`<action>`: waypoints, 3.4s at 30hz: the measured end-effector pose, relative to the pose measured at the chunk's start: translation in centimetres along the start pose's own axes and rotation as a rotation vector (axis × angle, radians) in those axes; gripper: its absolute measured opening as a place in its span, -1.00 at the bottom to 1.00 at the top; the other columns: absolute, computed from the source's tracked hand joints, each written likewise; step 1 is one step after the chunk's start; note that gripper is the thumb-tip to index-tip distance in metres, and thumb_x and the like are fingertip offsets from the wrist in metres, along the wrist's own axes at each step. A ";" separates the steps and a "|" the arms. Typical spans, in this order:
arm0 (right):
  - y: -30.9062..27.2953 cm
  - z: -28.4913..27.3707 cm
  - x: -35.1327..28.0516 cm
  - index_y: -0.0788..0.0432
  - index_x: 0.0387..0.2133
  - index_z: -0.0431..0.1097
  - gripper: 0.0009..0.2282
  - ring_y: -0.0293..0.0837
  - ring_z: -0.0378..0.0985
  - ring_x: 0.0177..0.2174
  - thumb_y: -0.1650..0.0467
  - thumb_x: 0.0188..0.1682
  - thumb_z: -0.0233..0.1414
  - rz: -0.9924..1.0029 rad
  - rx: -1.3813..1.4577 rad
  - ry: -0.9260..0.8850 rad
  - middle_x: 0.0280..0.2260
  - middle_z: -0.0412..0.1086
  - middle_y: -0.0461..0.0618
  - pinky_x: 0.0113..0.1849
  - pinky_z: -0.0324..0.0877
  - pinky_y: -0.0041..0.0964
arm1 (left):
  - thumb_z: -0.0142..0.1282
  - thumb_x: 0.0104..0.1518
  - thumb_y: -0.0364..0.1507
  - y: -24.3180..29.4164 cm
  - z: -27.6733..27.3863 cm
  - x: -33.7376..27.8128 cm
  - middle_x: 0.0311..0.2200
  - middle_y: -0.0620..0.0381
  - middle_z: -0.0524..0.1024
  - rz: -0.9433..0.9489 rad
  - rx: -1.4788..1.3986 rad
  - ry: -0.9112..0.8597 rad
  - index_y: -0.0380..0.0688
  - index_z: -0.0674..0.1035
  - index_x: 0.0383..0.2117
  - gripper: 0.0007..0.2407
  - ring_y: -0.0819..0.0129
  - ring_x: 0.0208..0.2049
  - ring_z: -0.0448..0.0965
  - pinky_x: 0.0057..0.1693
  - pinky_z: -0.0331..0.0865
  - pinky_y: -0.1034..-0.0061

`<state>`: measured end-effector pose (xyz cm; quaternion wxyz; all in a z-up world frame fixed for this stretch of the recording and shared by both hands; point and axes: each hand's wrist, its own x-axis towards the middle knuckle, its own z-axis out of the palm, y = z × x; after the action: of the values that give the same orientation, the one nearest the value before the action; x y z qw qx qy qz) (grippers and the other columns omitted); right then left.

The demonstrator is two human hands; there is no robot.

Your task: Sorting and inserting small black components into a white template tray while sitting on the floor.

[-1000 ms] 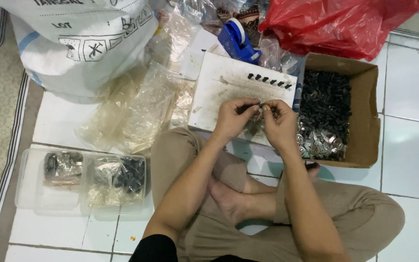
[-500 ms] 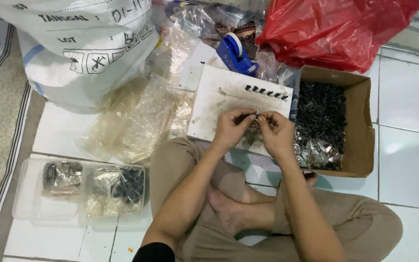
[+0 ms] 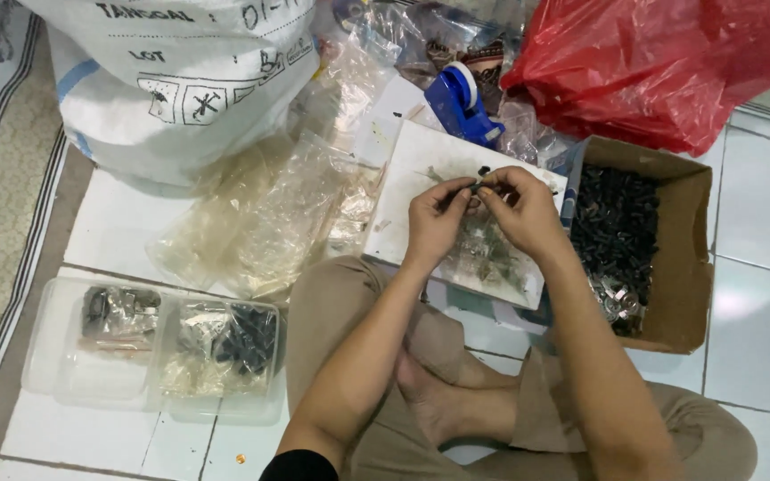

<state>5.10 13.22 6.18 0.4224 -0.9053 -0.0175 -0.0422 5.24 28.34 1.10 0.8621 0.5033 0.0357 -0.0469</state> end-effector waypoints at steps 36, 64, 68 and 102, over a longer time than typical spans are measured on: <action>0.2 0.1 6.7 0.01 -0.28 0.50 -0.78 -0.03 0.52 -0.18 0.33 -0.18 0.32 -0.274 -0.794 -0.165 -0.33 0.38 -0.10 -0.11 0.24 -0.16 | -0.15 0.26 -0.69 -3.2 0.4 1.6 -0.25 -0.41 0.53 -0.267 -0.041 -0.127 -0.35 0.08 0.41 -0.46 -0.07 -0.36 0.68 -0.23 0.70 0.25; 14.1 -20.8 -16.2 0.29 -0.26 0.61 -0.78 0.15 0.56 -0.41 0.36 -0.08 0.21 0.568 -0.436 0.049 -0.36 0.57 0.18 -0.27 0.44 -0.05 | 0.09 0.22 -0.51 2.4 5.4 -7.4 -0.56 0.20 0.43 0.150 0.623 -0.522 -0.27 0.54 -0.29 -0.93 0.50 -0.56 0.31 -0.36 0.27 0.62; 11.0 -21.3 -13.4 0.27 -0.31 0.60 -0.84 0.04 0.45 -0.61 0.39 -0.06 0.19 0.582 -0.282 0.038 -0.53 0.50 0.15 -0.43 0.41 -0.07 | 0.12 0.18 -0.55 1.2 8.2 -9.4 -0.56 0.17 0.44 0.188 0.749 -0.498 -0.29 0.56 -0.33 -0.95 0.48 -0.56 0.31 -0.38 0.27 0.62; 22.0 -23.5 -11.3 0.14 -0.08 0.55 -0.69 0.21 0.56 -0.17 0.46 -0.13 0.07 0.688 -0.186 0.083 -0.14 0.53 0.16 -0.11 0.46 0.04 | 0.02 0.01 -0.54 -23.2 22.9 -0.9 -0.24 -0.03 0.51 0.683 1.530 -0.850 -0.14 0.66 -0.41 -0.86 -0.03 -0.24 0.56 -0.10 0.48 0.21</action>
<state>-6.15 -18.92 3.41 0.3280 -0.8903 0.3093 0.0643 1.99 -2.96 -7.64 0.2050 0.8571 -0.4722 0.0181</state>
